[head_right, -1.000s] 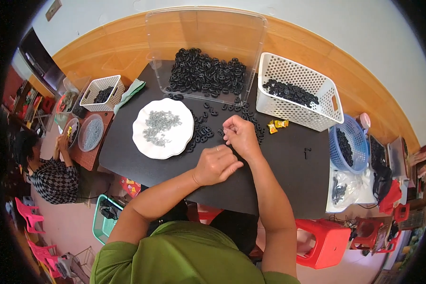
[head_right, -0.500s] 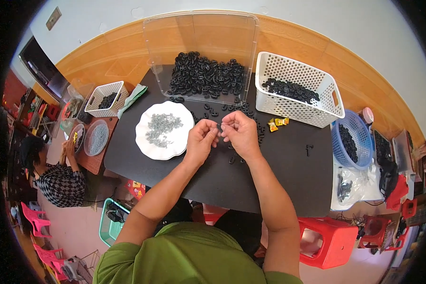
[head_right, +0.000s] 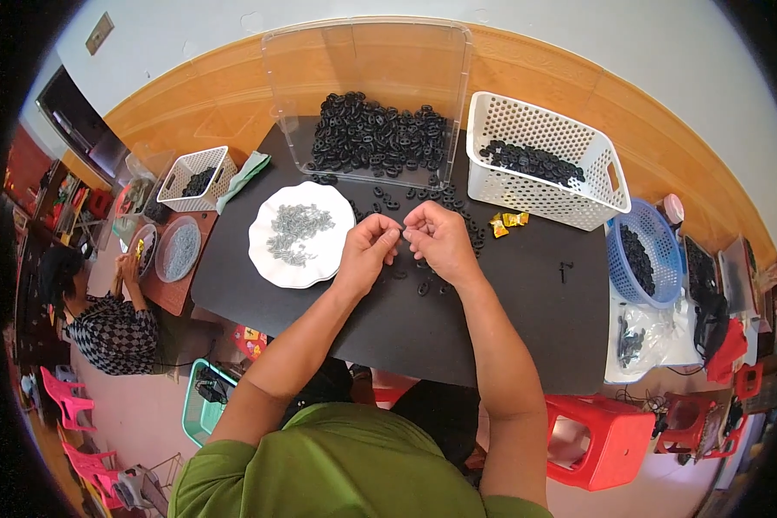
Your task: The person assembles small black plastic components by hand at a workstation.
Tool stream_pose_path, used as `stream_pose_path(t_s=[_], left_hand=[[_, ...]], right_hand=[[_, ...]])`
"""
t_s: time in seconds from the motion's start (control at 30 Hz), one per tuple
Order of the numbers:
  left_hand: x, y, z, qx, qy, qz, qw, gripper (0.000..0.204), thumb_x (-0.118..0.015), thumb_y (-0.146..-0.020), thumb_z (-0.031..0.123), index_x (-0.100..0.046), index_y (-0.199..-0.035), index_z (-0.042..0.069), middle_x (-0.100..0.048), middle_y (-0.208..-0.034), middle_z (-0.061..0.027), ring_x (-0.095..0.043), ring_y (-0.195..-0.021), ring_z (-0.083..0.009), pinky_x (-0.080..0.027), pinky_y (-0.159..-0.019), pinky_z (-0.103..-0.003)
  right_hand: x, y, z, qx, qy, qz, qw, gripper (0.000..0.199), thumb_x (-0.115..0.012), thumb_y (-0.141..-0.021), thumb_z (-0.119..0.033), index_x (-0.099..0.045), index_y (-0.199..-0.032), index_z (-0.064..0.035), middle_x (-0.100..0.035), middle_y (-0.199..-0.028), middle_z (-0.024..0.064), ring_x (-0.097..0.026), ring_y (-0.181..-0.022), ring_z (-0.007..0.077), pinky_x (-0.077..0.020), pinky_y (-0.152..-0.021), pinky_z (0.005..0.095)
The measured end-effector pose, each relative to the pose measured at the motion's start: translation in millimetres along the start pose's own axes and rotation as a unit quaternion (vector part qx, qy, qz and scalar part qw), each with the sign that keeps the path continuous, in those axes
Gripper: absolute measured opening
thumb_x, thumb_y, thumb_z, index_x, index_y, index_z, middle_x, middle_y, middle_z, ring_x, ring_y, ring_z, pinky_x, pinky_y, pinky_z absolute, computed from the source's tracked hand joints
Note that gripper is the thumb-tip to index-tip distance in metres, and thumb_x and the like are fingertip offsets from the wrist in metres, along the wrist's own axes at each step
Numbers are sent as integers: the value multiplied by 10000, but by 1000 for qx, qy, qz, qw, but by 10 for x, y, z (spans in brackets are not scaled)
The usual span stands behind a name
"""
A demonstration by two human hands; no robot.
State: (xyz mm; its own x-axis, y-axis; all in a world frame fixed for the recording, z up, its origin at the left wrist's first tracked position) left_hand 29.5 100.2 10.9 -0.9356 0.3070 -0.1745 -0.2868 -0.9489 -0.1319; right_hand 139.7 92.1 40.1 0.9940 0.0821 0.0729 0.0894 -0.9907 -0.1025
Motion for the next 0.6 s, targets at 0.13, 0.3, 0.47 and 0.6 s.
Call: stream_pose_path(t_s=[0.13, 0.3, 0.47, 0.6], left_hand=[[-17, 20, -93, 58, 83, -6, 995, 57, -542, -862, 94, -552, -845, 40, -556, -698, 2, -474, -548, -42, -390, -481, -169], [-88, 36, -69, 74, 134, -35, 988, 49, -552, -856, 89, -556, -848, 40, -566, -691, -4, -494, -558, -49, -397, -484, -168], [-25, 52, -25, 62, 159, -10, 985, 53, -551, -855, 93, -555, -847, 41, -566, -692, -4, -496, -560, -50, -400, -487, -166], [-12, 61, -61, 63, 194, -10, 979, 64, -550, -857, 106, -555, -841, 44, -564, -691, 1, -496, -561, -47, -397, -483, -166]], right_hand=[[59, 0, -43, 29, -47, 30, 998, 97, -581, -769, 49, -534, -844, 9, -545, -719, 31, -523, -561, 66, -452, -461, 191], [71, 21, -80, 41, -67, 51, 996, 79, -582, -783, 33, -537, -847, 19, -559, -732, 44, -530, -560, 78, -454, -468, 194], [51, 29, -60, 31, -140, 56, 988, 68, -593, -800, -24, -566, -843, 21, -576, -720, 45, -531, -551, 79, -462, -470, 202], [-42, 40, -41, 13, -93, 27, 995, 60, -592, -805, -39, -578, -828, 15, -573, -685, 30, -525, -544, 68, -456, -466, 194]])
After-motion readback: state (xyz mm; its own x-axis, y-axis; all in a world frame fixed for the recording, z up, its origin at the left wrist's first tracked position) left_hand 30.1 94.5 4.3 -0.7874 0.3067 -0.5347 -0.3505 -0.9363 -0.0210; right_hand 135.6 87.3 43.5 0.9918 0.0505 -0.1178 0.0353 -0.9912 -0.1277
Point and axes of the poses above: each hand's wrist, its own y-axis away from the middle knuckle, its own x-axis out of the back of the hand, z = x × y, the point moved 10 cm from there along -y, towards the middle knuckle
